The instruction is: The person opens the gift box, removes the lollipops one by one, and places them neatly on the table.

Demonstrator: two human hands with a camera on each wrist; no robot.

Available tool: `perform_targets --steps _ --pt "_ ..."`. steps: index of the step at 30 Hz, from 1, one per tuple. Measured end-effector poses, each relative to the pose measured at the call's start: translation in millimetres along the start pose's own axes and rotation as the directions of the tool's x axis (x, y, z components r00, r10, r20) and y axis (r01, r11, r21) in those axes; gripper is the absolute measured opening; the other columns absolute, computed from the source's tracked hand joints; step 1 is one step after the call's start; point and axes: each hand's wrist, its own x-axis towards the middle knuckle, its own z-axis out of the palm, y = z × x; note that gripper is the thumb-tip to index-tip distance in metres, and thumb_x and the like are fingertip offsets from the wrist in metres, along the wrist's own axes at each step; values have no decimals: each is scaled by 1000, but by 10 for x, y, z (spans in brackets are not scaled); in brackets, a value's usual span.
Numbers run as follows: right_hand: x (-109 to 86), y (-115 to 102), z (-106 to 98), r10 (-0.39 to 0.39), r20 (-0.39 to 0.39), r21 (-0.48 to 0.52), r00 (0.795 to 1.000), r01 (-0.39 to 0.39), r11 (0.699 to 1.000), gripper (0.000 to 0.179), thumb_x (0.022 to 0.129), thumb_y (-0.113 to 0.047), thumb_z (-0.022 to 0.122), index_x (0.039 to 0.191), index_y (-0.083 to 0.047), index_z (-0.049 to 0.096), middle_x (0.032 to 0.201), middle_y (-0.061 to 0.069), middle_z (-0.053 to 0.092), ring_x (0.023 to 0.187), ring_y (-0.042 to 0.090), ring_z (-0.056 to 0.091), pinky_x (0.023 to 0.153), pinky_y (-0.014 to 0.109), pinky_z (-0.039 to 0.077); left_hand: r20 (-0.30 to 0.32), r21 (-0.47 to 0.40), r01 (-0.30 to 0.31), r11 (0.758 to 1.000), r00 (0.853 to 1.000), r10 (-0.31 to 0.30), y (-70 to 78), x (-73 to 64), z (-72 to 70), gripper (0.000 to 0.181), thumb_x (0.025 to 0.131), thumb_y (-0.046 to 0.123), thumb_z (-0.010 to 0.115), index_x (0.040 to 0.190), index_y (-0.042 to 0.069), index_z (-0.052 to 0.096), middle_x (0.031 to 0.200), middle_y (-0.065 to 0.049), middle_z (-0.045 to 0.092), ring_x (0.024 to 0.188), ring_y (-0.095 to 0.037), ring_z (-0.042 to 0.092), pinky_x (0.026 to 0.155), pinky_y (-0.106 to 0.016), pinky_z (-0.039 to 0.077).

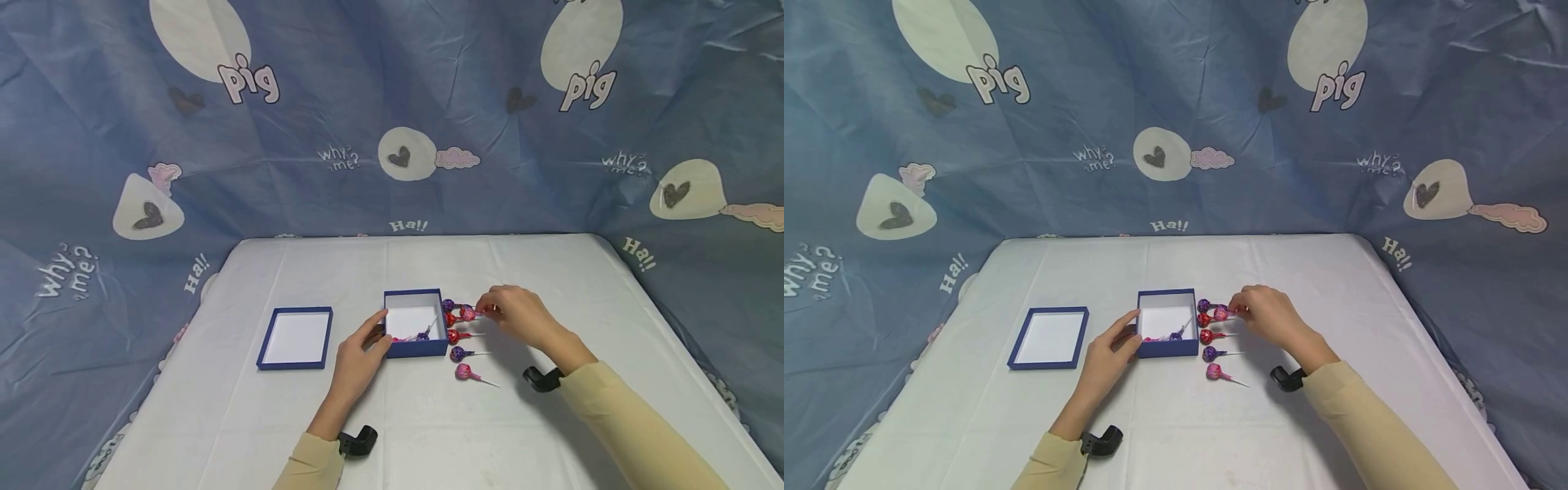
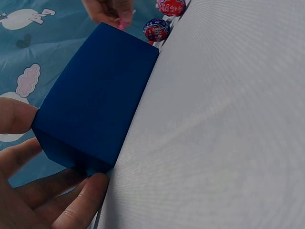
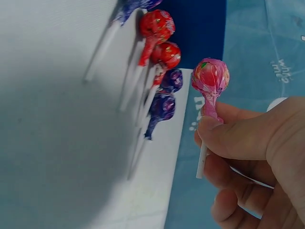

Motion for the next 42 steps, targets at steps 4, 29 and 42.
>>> perform_targets --steps 4,29,42 --pt "-43 49 57 8 1 -4 1000 -7 1000 25 85 3 75 93 -20 79 92 -8 71 85 18 67 71 44 56 3 -6 4 1000 1000 -4 1 -3 -5 49 96 22 70 143 28 58 131 -6 66 117 -19 64 105 -39 48" --pt "-141 208 312 57 40 6 998 -57 998 25 85 4 73 93 -19 79 93 -6 71 92 22 69 81 48 57 -4 5 6 1000 1000 -6 -3 3 -4 50 95 21 70 142 33 58 130 -4 66 117 -19 64 104 -37 49" --pt "-148 245 337 61 50 -9 997 -61 998 19 82 -5 81 92 -21 78 86 -11 67 78 10 61 70 38 53 1 -6 -6 1000 1000 6 -13 5 0 50 95 20 69 144 25 58 132 -7 65 118 -22 64 104 -35 49"
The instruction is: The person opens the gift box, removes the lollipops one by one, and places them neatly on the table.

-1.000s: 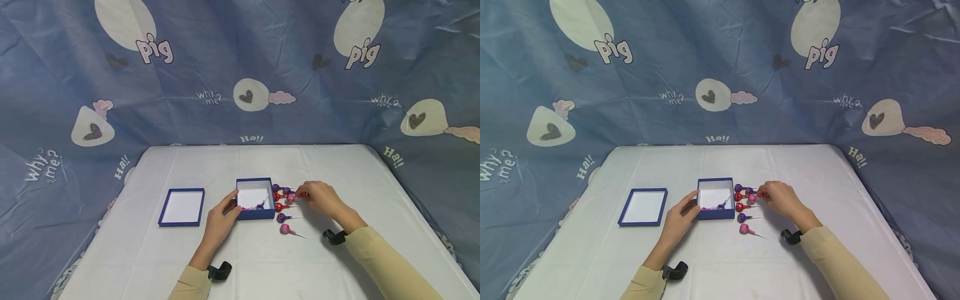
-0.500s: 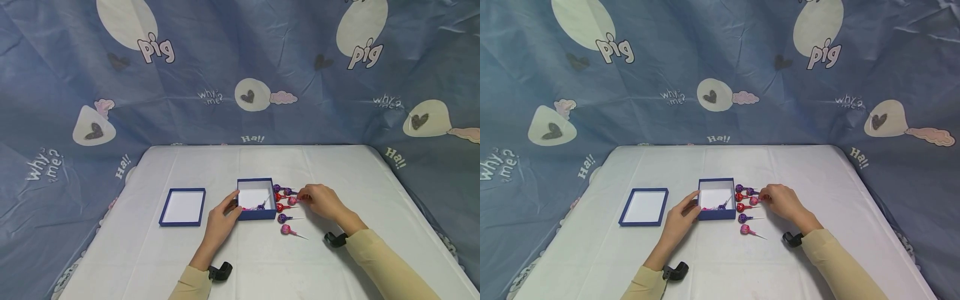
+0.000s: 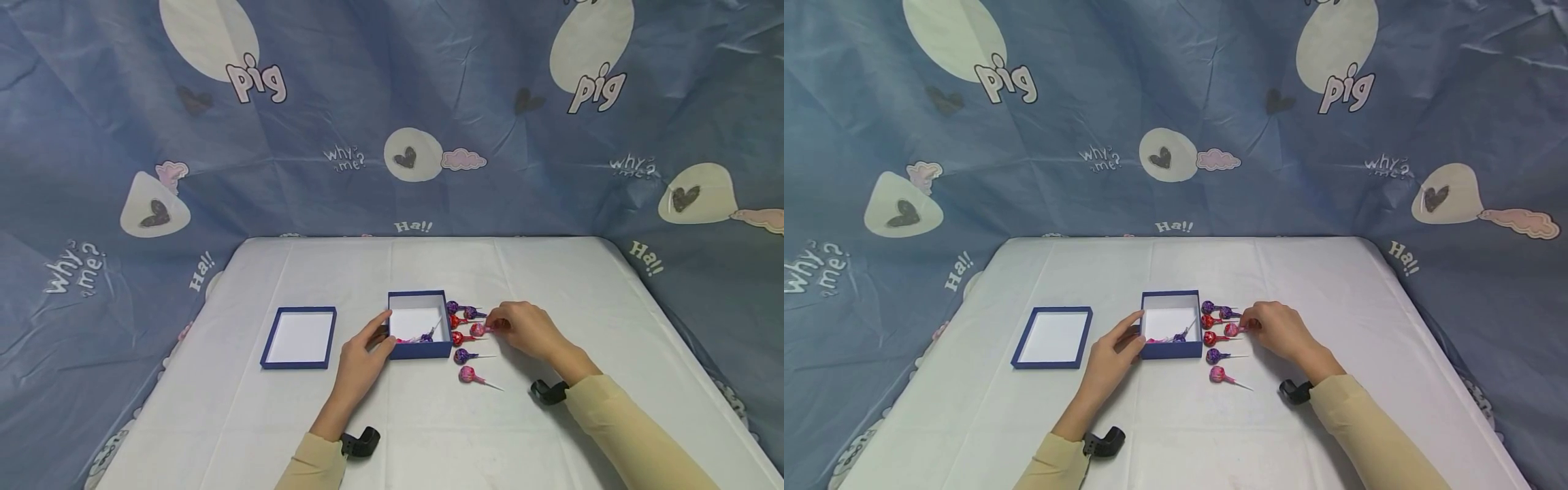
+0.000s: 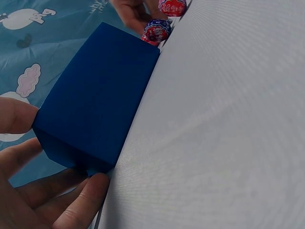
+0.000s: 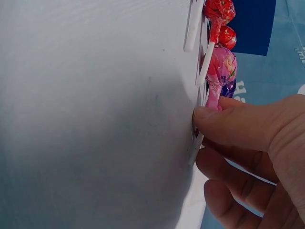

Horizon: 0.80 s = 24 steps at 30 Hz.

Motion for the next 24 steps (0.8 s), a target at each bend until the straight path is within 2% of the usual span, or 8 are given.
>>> perform_targets --steps 10,21,24 --pt "-17 -12 -25 -5 -8 12 1000 5 1000 17 81 -7 83 91 -19 78 86 -10 68 78 10 62 69 37 53 0 5 2 1000 1000 -2 -10 5 1 50 95 21 69 144 25 58 132 -5 65 118 -20 64 104 -36 49" --pt "3 -14 -19 0 -2 25 1000 0 1000 15 82 -5 82 91 -17 79 90 -7 71 86 17 68 79 44 57 4 -1 2 1000 1000 -2 -24 11 -2 49 95 19 70 143 26 59 132 -4 65 118 -20 64 103 -32 49" --pt "5 -15 -18 3 -6 22 1000 -2 1000 15 82 -6 82 91 -18 79 88 -7 70 81 13 65 75 40 56 6 -5 -1 1000 1000 1 -24 10 1 49 95 19 70 143 25 59 133 -5 64 118 -21 63 104 -33 49"
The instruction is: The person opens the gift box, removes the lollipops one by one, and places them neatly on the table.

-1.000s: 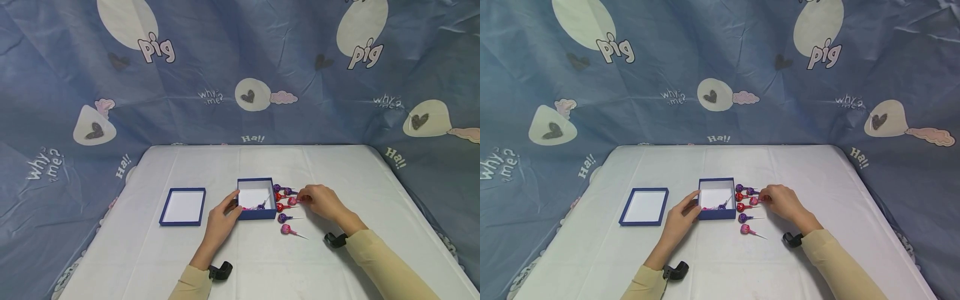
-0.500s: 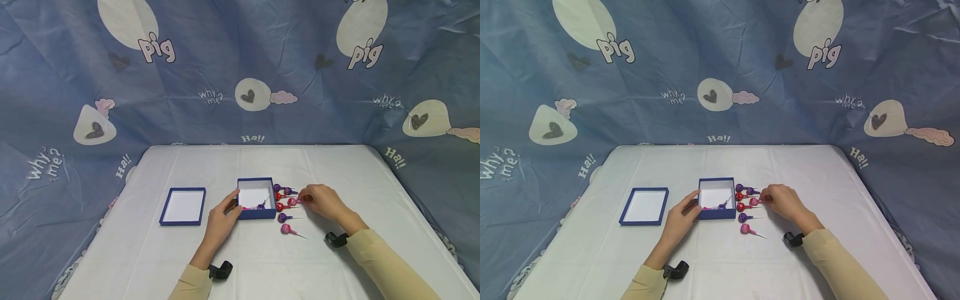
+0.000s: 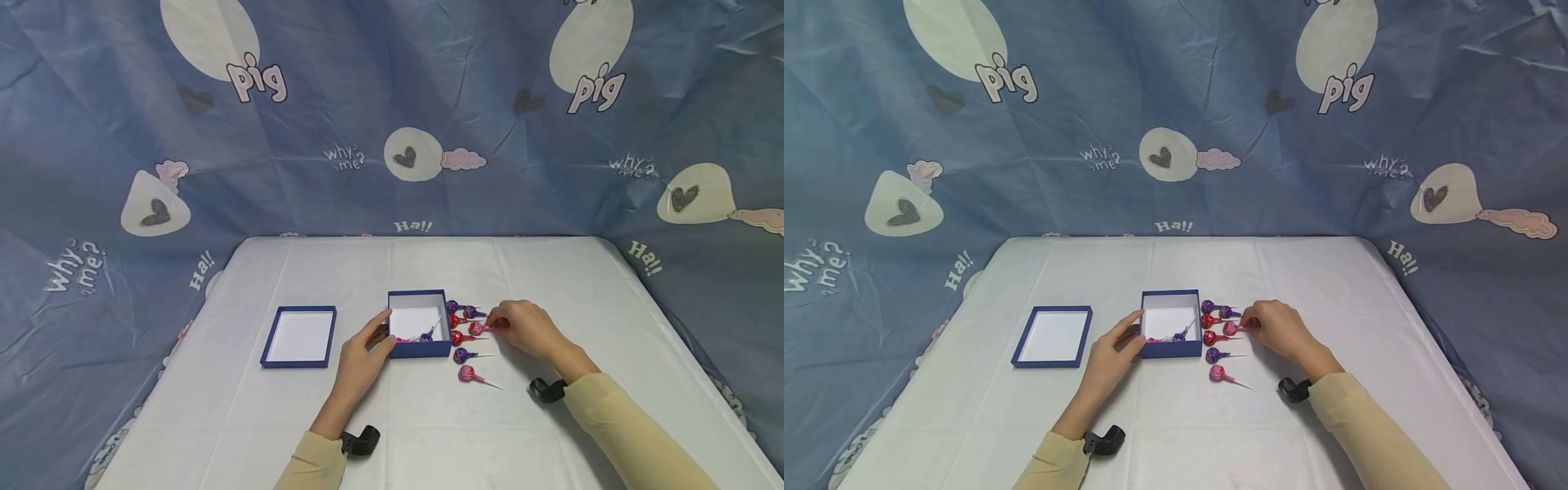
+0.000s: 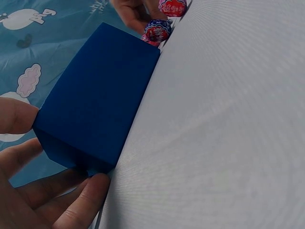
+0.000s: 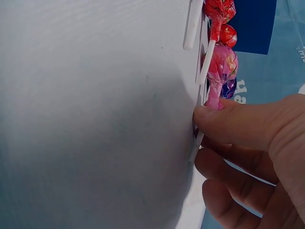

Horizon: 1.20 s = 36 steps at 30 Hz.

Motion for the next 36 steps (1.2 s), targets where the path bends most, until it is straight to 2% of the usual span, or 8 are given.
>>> perform_targets --steps 5,14,23,36 --pt "-9 -6 -27 -3 -7 1 1000 3 1000 16 81 -5 82 89 -18 78 83 -9 68 74 9 60 68 36 53 1 8 2 1000 1000 -2 10 -2 0 50 95 21 70 143 26 58 135 -5 63 119 -21 63 104 -35 49" --pt "-18 -4 -142 4 -1 8 1000 -4 1000 23 75 -4 85 93 -17 78 81 -10 65 73 9 59 65 34 51 6 -4 4 1000 1000 -4 23 -2 -17 49 96 20 69 143 27 59 134 -7 64 119 -20 63 104 -32 49" --pt "21 -62 -274 -10 -16 36 1000 10 999 25 77 -3 83 99 -13 78 87 -2 70 81 20 66 68 38 53 7 -7 -8 1000 1000 8 20 -5 -24 50 96 19 69 144 23 58 136 -8 63 120 -23 63 104 -34 48" --pt "110 -199 -354 0 -19 63 1000 2 998 28 79 -9 85 106 -13 78 96 0 72 88 22 65 76 43 54 5 0 7 1000 1000 -7 20 -8 -20 49 95 20 70 143 26 59 135 -4 63 118 -19 63 104 -33 49"
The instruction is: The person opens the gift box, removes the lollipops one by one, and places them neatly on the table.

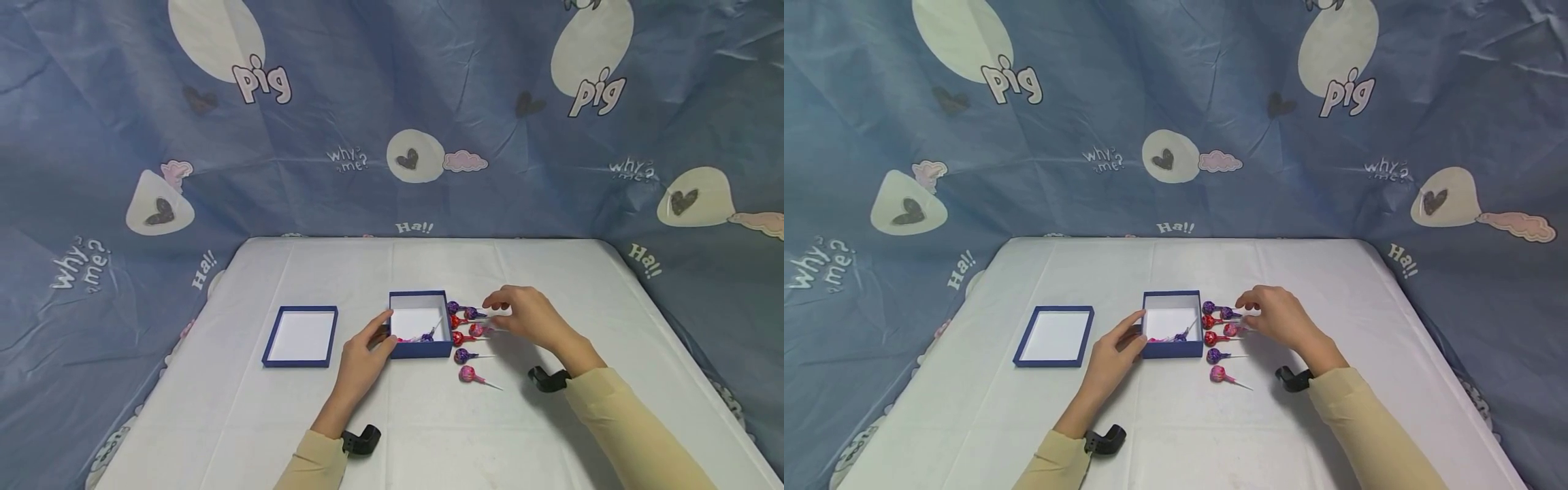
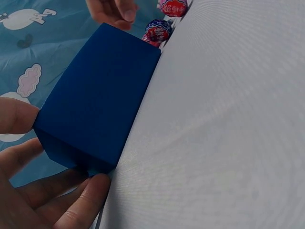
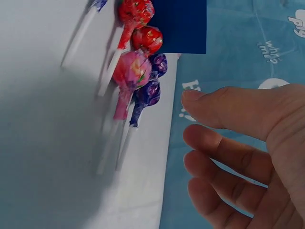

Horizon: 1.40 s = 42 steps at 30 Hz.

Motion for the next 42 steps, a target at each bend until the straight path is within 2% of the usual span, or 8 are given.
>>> perform_targets --steps 11,21,35,42 --pt "92 -103 -5 -40 -6 25 999 40 999 28 80 -10 84 107 -13 77 99 1 72 92 22 66 78 43 55 -5 7 3 1000 1000 -3 -4 -5 14 49 95 21 70 142 28 59 132 -4 65 117 -18 64 103 -33 49" --pt "195 -267 -14 -56 -39 78 998 59 995 27 81 -11 84 107 -18 77 97 -10 69 93 18 65 78 38 57 -4 1 1 1000 1000 -1 3 -3 18 50 95 21 70 143 26 59 131 -7 66 117 -18 64 104 -35 49" --pt "341 -477 78 -80 -34 191 996 85 978 28 83 -15 83 110 -13 77 101 0 72 95 23 65 81 41 58 -7 3 4 1000 1000 -4 0 -7 14 50 95 21 70 143 28 59 132 -6 65 117 -18 64 104 -34 49" --pt "414 -652 170 -99 -11 260 995 98 961 29 82 -13 85 110 -13 77 100 -1 71 92 22 67 80 42 59 -8 2 -7 1000 1000 7 -8 3 12 50 95 21 70 143 27 58 133 -6 64 118 -19 64 104 -35 49"
